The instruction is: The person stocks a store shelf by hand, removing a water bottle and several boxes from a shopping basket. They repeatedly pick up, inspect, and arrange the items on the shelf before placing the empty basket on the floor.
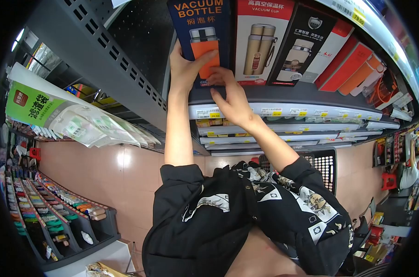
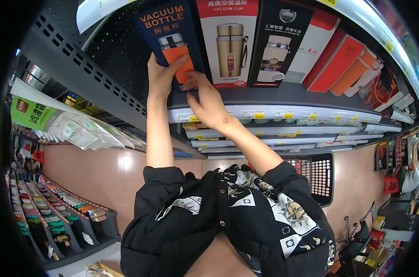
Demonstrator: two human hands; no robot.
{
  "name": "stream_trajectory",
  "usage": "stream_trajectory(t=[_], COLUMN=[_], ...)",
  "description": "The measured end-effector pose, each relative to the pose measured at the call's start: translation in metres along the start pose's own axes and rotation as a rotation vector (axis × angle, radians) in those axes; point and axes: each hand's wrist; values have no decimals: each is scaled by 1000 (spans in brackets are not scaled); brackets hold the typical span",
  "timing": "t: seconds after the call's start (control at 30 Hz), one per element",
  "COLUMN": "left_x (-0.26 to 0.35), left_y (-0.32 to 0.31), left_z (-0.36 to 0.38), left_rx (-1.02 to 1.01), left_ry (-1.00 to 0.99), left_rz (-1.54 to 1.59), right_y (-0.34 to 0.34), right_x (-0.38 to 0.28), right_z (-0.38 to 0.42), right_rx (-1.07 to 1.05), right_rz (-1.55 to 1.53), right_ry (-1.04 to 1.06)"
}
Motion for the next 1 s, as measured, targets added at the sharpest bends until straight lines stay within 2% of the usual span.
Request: stream_trajectory(t=[0.1, 0.17, 0.2, 0.3, 0.37, 0.4, 0.43, 0.5, 0.57, 0.7, 0.73, 0.83, 0.9, 0.97, 1.0], left_x=[-3, -1, 0, 9, 11, 5, -3, -16, -26, -34, -30, -15, -5, 6, 17], left_y=[1, -3, -6, -16, -18, -16, -13, -8, -3, 30, 33, 43, 38, 29, 22], left_z=[4, 12, 17, 49, 82, 100, 121, 170, 205, 280, 287, 296, 286, 271, 262], left_rx=[-32, 51, 40, 192, 180, 120, 60, -116, -320, -606, -643, -842, -872, -833, -793], left_ry=[20, -112, -108, -386, -559, -640, -721, -741, -728, -406, -445, -422, -454, -494, -559], left_rz=[-29, -311, -303, -444, -546, -516, -481, -507, -490, -468, -405, -329, -320, -272, -244], right_y=[1, 6, 12, 27, 33, 36, 36, 36, 35, 26, 23, 3, -14, -29, -34], right_x=[0, -3, -8, -18, -11, -10, -5, 7, 21, 24, 10, 4, -3, -4, -11], right_z=[7, 11, 17, 48, 78, 94, 113, 159, 211, 306, 313, 339, 339, 352, 362], right_rx=[54, 112, 124, 194, 230, 238, 228, 216, 309, 566, 569, 613, 668, 639, 575], right_rz=[27, 39, 64, 93, 213, 262, 302, 380, 469, 635, 614, 631, 625, 717, 577], right_ry=[32, 62, 93, 135, 287, 281, 205, -14, -143, -440, -602, -788, -676, -705, -756])
Point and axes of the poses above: each hand's wrist, its own z-axis away from the middle knuckle, its own y-axis out of the back of the hand, x = y × z, and after that the axes turned 4 degrees about x, right-handed
